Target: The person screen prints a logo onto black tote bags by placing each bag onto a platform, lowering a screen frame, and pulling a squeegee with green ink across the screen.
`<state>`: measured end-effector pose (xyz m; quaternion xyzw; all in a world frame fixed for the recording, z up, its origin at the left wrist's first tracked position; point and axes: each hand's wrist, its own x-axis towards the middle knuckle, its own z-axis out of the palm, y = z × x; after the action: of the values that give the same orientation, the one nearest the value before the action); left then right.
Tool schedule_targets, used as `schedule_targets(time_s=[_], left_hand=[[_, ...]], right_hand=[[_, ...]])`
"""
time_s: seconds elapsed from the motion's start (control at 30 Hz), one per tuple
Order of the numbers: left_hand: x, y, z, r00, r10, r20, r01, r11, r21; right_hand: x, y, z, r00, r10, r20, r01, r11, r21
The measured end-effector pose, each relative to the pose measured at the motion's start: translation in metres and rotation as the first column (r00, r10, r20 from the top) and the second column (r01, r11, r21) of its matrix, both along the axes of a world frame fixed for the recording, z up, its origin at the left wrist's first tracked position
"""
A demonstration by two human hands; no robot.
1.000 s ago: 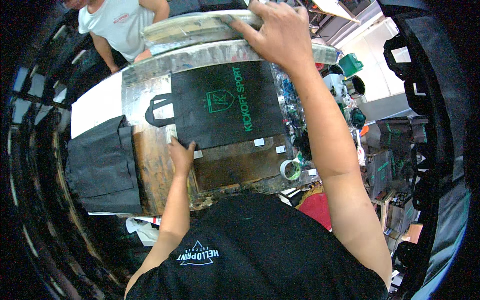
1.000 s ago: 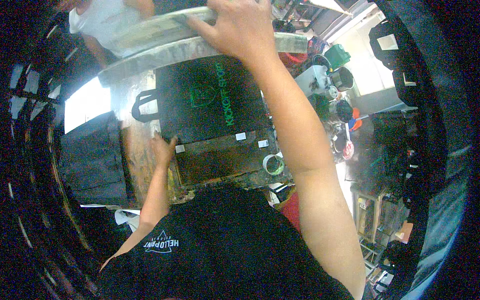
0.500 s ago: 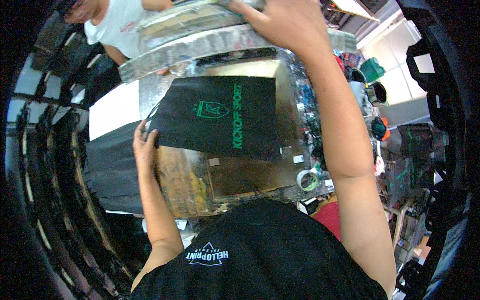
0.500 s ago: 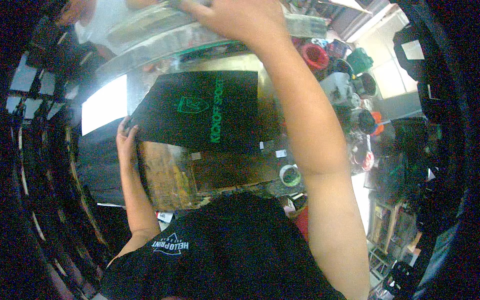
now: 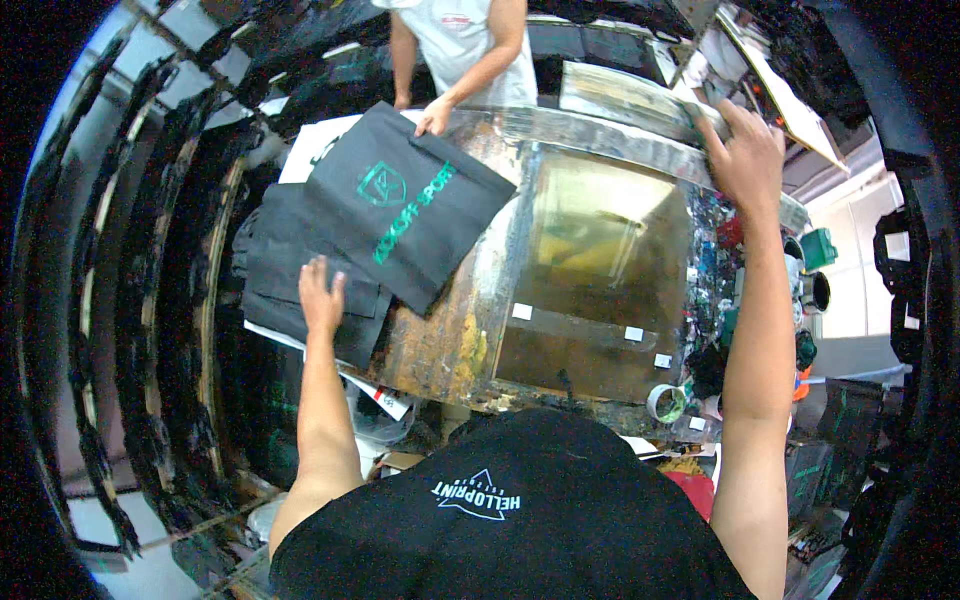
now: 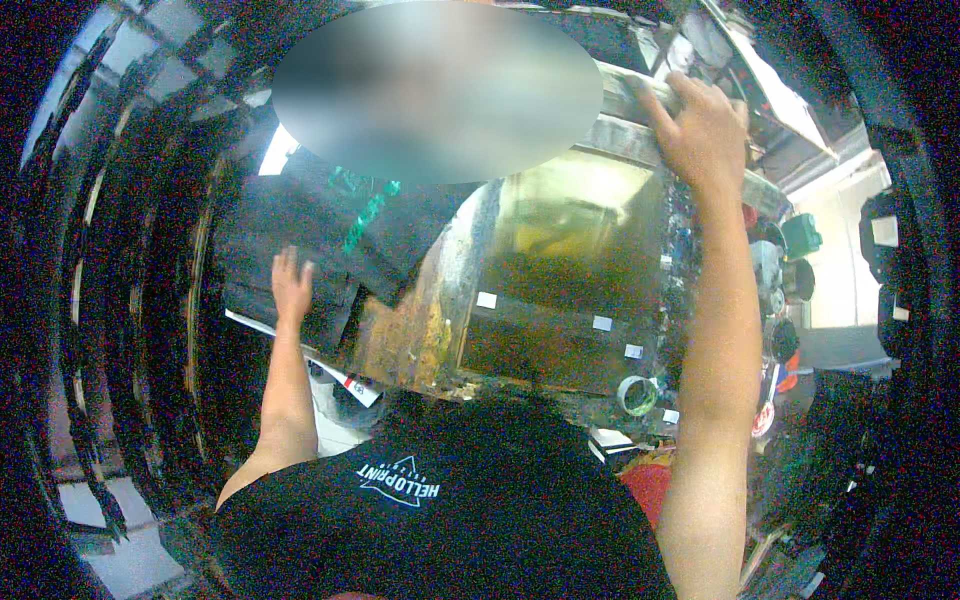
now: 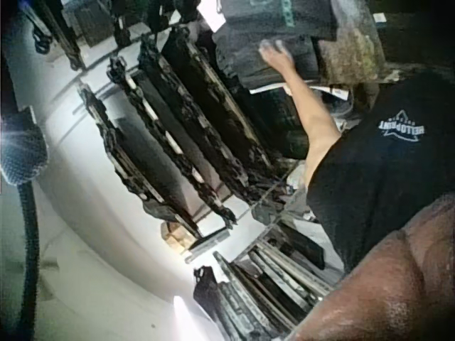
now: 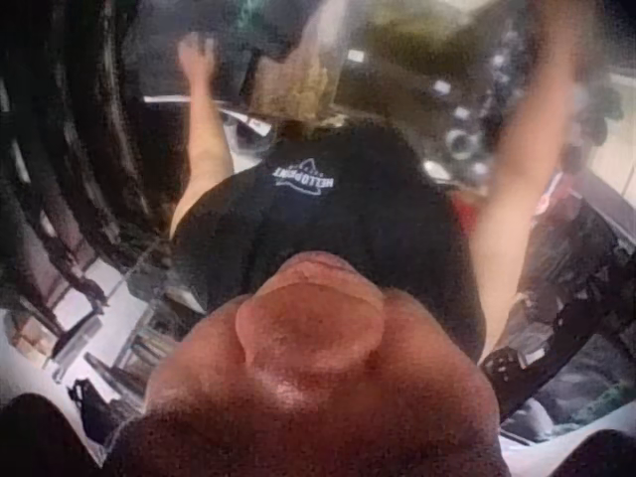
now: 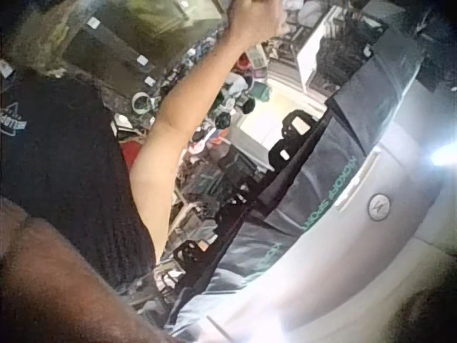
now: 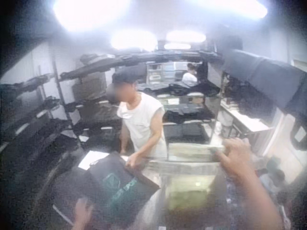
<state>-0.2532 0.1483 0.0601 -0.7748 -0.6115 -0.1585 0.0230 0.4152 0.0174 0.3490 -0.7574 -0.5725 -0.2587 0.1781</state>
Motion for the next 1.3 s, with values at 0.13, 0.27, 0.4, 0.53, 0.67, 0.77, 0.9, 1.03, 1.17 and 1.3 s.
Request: schedule_targets(time_s=[0.13, 0.27, 0.4, 0.53, 0.67, 0.77, 0.9, 1.03, 1.17, 1.3], left_hand=[[-0.015, -0.056, -0.039, 0.978, 0.019, -0.206, -0.064, 0.975, -0.214], [0.001, -0.059, -0.036, 0.980, 0.029, -0.199, -0.082, 0.961, -0.264], [0.016, -0.051, -0.022, 0.964, 0.011, -0.267, -0.073, 0.971, -0.226], [0.013, -0.042, -0.049, 0.980, 0.034, -0.197, -0.083, 0.965, -0.247], [0.006, -0.028, -0.055, 0.991, 0.093, -0.095, -0.116, 0.955, -0.273], [-0.023, -0.007, -0.025, 0.933, 0.326, 0.150, -0.214, 0.842, -0.496], [0.005, 0.009, 0.035, 0.944, 0.042, 0.328, -0.004, 0.993, -0.115], [0.113, -0.044, 0.105, 0.968, -0.116, 0.221, 0.159, 0.969, -0.188], [0.228, -0.093, 0.074, 0.892, -0.335, 0.303, 0.402, 0.895, -0.194], [0.308, -0.122, 0.005, 0.801, -0.598, -0.016, 0.558, 0.756, -0.343]], right_hand=[[-0.004, 0.002, 0.002, 1.000, 0.005, -0.013, -0.005, 0.999, -0.043], [0.007, 0.004, -0.003, 0.999, -0.035, -0.004, 0.034, 0.999, -0.039], [0.006, 0.004, 0.007, 0.998, -0.041, -0.036, 0.038, 0.996, -0.081], [0.014, 0.005, 0.004, 0.998, -0.057, -0.009, 0.056, 0.996, -0.069], [0.007, 0.001, 0.005, 1.000, -0.009, -0.012, 0.008, 0.998, -0.059], [-0.005, 0.008, 0.011, 0.997, 0.010, -0.077, -0.016, 0.996, -0.090], [0.017, 0.006, -0.006, 0.999, 0.035, 0.036, -0.037, 0.997, 0.072], [-0.001, 0.002, 0.004, 1.000, -0.011, -0.001, 0.011, 0.999, -0.053], [0.004, 0.006, -0.002, 0.999, -0.008, 0.045, 0.008, 1.000, 0.009], [0.002, 0.007, 0.006, 0.998, 0.063, 0.029, -0.064, 0.997, 0.034]])
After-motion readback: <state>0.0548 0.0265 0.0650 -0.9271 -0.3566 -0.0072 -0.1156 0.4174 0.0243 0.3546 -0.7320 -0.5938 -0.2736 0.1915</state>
